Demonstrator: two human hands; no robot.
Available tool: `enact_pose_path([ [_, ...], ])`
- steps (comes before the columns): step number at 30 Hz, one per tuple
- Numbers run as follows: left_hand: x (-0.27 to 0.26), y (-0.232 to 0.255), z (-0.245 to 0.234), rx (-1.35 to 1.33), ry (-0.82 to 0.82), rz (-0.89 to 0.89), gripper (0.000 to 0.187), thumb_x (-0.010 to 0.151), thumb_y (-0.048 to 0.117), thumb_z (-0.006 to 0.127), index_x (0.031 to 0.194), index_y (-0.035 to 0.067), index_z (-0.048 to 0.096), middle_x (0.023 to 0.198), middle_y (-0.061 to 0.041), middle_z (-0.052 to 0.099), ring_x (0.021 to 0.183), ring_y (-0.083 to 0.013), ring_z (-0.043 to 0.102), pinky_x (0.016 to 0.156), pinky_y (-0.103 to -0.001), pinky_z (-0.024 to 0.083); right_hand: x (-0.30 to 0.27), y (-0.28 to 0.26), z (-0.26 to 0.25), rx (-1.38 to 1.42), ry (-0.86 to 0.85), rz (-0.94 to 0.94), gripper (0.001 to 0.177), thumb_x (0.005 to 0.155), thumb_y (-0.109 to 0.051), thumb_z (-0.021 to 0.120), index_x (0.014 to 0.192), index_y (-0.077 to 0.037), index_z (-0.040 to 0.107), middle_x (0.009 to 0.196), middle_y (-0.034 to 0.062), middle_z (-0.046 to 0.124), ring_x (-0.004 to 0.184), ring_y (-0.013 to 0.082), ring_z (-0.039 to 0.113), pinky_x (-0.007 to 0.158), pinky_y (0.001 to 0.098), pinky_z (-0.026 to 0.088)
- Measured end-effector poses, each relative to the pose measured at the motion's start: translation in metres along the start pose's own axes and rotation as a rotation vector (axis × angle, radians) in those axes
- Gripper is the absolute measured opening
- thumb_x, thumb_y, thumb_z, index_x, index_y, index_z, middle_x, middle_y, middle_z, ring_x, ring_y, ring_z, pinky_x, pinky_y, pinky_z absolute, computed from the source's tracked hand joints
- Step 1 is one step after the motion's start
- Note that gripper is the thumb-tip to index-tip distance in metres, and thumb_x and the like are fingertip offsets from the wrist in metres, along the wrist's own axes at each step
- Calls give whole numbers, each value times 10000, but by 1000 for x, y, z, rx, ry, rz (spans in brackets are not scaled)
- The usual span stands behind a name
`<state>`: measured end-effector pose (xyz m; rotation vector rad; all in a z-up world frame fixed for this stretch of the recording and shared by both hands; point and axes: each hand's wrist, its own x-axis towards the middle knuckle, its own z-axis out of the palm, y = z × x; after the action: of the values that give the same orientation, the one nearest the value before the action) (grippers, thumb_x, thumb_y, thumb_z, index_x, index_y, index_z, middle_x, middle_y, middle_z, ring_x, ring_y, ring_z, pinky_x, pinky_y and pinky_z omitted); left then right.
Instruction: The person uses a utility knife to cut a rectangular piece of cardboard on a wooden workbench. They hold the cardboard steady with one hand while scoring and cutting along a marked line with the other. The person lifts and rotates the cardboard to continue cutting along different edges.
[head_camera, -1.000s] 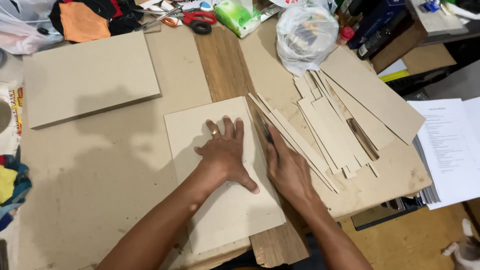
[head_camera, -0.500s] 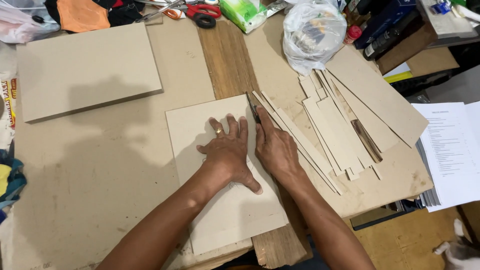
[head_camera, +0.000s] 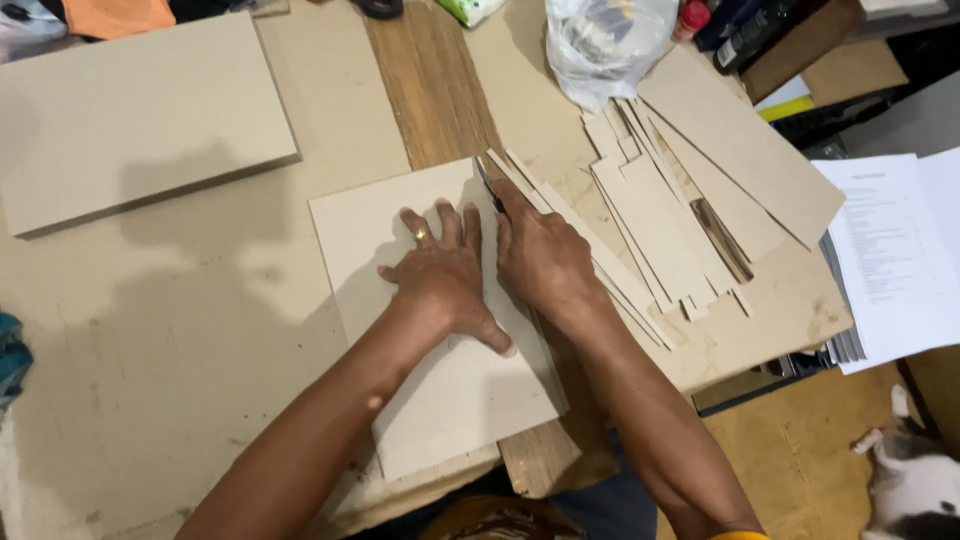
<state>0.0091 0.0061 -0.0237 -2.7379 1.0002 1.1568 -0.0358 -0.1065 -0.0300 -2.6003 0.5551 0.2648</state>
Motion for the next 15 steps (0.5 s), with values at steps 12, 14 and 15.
enact_pose_path([
  [12,7,-1,8,3,74,4,1647,404,607,1002,1606,-49,87,1611,-367,63,1415,-682,60,803,-897,365,-107,14,-6,-1,-228,214,588,1051,-334,304,1636,-281,307,1340,311,616,1157,518,649,947,664,516],
  [14,4,-1,7,10,59,3,1640,419,601,1004,1607,-51,79,1613,-363,50,1415,-680,53,808,-884,378,-127,21,-3,10,-226,244,570,1053,-358,309,1620,-311,343,1255,301,663,1091,520,674,910,646,544],
  [15,3,0,5,18,63,-2,1634,434,595,1005,1608,-54,72,1615,-358,38,1414,-677,46,814,-871,391,-135,24,-3,17,-211,260,554,1055,-383,314,1603,-341,380,1170,292,710,1026,522,699,874,629,572],
])
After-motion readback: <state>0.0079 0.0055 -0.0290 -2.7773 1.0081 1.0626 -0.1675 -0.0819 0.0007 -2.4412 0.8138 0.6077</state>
